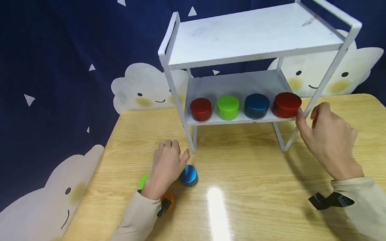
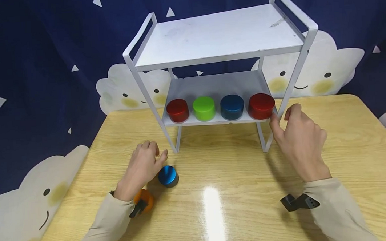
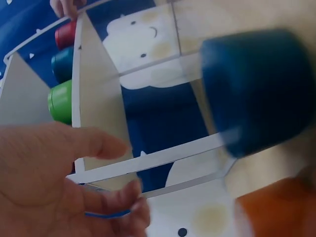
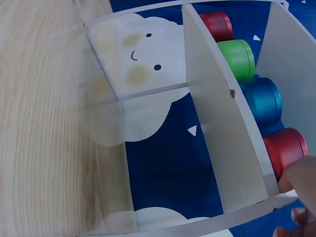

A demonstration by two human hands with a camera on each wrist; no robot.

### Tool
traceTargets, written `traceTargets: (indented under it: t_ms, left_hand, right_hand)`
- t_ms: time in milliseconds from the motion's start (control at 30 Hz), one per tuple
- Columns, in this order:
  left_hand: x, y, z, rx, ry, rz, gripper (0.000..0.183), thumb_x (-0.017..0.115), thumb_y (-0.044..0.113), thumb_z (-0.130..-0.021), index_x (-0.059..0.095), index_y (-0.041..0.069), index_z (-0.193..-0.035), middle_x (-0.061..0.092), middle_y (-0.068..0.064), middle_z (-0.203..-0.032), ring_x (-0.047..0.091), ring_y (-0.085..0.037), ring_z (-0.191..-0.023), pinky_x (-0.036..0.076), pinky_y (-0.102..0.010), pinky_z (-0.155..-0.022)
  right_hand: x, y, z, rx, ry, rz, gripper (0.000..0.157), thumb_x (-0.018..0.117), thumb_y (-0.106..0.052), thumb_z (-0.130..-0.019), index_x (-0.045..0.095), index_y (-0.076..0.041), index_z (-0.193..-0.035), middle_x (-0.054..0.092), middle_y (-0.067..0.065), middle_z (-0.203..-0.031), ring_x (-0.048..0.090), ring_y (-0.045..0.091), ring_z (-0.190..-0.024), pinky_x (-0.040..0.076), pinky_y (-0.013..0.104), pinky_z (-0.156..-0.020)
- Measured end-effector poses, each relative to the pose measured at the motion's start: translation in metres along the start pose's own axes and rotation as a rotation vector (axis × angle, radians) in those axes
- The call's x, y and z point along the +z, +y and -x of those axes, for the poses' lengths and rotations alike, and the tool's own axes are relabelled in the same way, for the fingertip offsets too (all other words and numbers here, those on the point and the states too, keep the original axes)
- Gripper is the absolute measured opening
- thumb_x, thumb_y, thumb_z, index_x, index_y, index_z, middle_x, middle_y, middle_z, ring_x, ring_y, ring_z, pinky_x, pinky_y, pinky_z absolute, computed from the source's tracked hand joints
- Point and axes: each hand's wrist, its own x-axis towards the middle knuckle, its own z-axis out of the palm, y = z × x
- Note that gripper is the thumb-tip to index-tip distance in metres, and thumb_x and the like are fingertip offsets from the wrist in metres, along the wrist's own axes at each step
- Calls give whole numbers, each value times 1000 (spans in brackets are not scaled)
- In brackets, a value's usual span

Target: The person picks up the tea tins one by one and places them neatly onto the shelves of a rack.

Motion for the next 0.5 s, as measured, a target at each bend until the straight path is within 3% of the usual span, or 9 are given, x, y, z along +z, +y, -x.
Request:
traceTargets:
  t_ms: [133, 300, 500]
  left_hand:
    - [3, -1, 11, -9, -137, 10, 33, 61, 29, -93, 51, 3, -77, 48, -9, -76, 44, -29, -73, 40, -36, -63]
    - [8, -1, 21, -18, -256, 19, 38, 59, 38, -95, 54, 0, -91, 52, -12, -89, 44, -30, -84, 41, -41, -75]
    - [15, -3, 29, -21, -308, 16, 54, 59, 46, -93, 56, -4, -111, 56, -20, -112, 46, -38, -104, 40, -49, -86]
  right_hand:
    - [-3, -1, -4, -4, -29, 21, 44, 49, -42, -94, 50, 1, -87, 48, 16, -59, 43, 33, -42, 22, 40, -36]
    - [-4, 0, -5, -5, -52, 23, 46, 47, -42, -95, 51, 3, -91, 51, 18, -62, 45, 33, -43, 24, 40, -35]
    - [-2, 1, -3, -21, -53, 19, 45, 48, -41, -95, 52, 4, -93, 51, 16, -61, 44, 31, -44, 24, 38, -36]
